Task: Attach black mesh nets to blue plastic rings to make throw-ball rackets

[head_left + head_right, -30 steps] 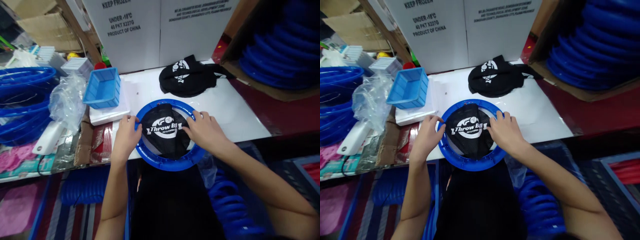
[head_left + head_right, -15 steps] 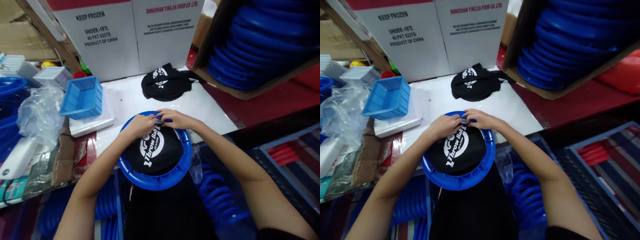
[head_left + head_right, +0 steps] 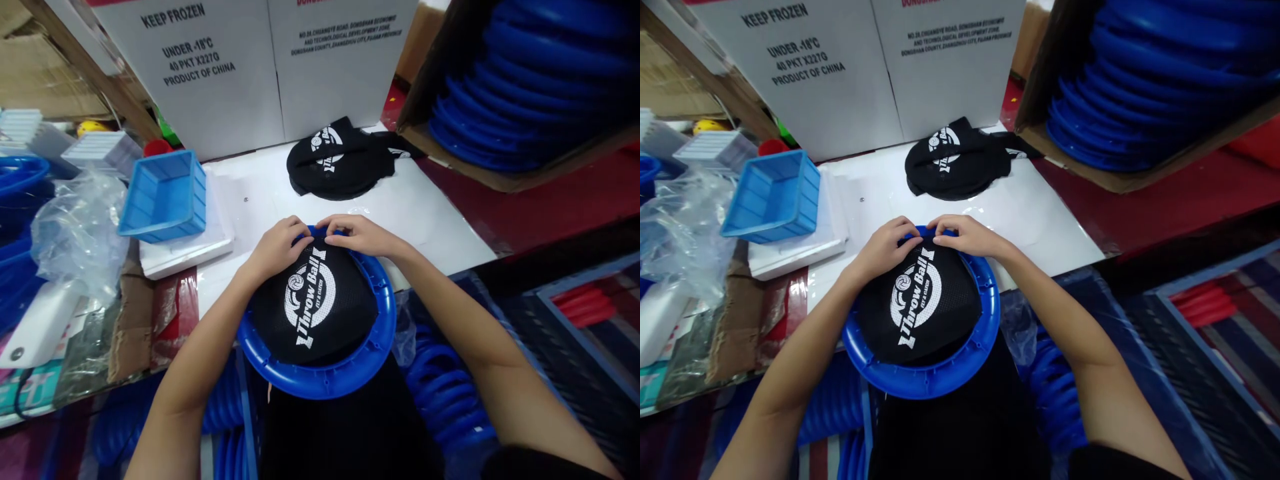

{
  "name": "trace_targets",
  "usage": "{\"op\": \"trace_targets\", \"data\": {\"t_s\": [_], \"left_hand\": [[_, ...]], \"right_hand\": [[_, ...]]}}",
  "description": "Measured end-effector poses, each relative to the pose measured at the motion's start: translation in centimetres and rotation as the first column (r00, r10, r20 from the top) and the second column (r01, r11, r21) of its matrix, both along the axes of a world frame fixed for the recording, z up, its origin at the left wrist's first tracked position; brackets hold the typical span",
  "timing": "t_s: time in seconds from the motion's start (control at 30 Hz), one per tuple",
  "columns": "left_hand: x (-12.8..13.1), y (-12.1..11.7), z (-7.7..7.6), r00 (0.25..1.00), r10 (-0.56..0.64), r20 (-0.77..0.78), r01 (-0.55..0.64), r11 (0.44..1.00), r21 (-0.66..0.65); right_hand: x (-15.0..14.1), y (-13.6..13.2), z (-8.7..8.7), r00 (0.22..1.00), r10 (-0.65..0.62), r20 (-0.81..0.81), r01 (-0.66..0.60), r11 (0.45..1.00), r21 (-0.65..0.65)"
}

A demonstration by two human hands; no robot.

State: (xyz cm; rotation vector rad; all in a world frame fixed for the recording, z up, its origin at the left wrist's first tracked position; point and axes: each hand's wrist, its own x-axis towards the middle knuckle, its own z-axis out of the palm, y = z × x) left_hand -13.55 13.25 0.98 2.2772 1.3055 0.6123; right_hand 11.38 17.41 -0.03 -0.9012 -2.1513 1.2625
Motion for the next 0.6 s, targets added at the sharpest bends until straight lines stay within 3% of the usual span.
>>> {"op": "trace_targets", "data": {"t_s": [0.17,0.4,0.6], "left_hand": [[0.1,0.3,-0.5,0.998,0.033,0.055,-0.033,0.999,-0.001],[0.3,0.2,-0.4,0.989,0.081,0.125,-0.081,0.997,-0.004],[0.3,0.1,-0.3,0.988,0.109,0.112,-0.109,0.994,-0.013]], "right_hand": [[-0.3,0.0,-0.6,0.998,-0.044,-0.050,0.044,0.999,0.007],[-0.6,-0.1,-1.2,0.995,-0.095,-0.017,0.097,0.987,0.126],[-0.5,0.1,-1.2,0.996,-0.090,0.000,0.090,0.993,0.081]]}}
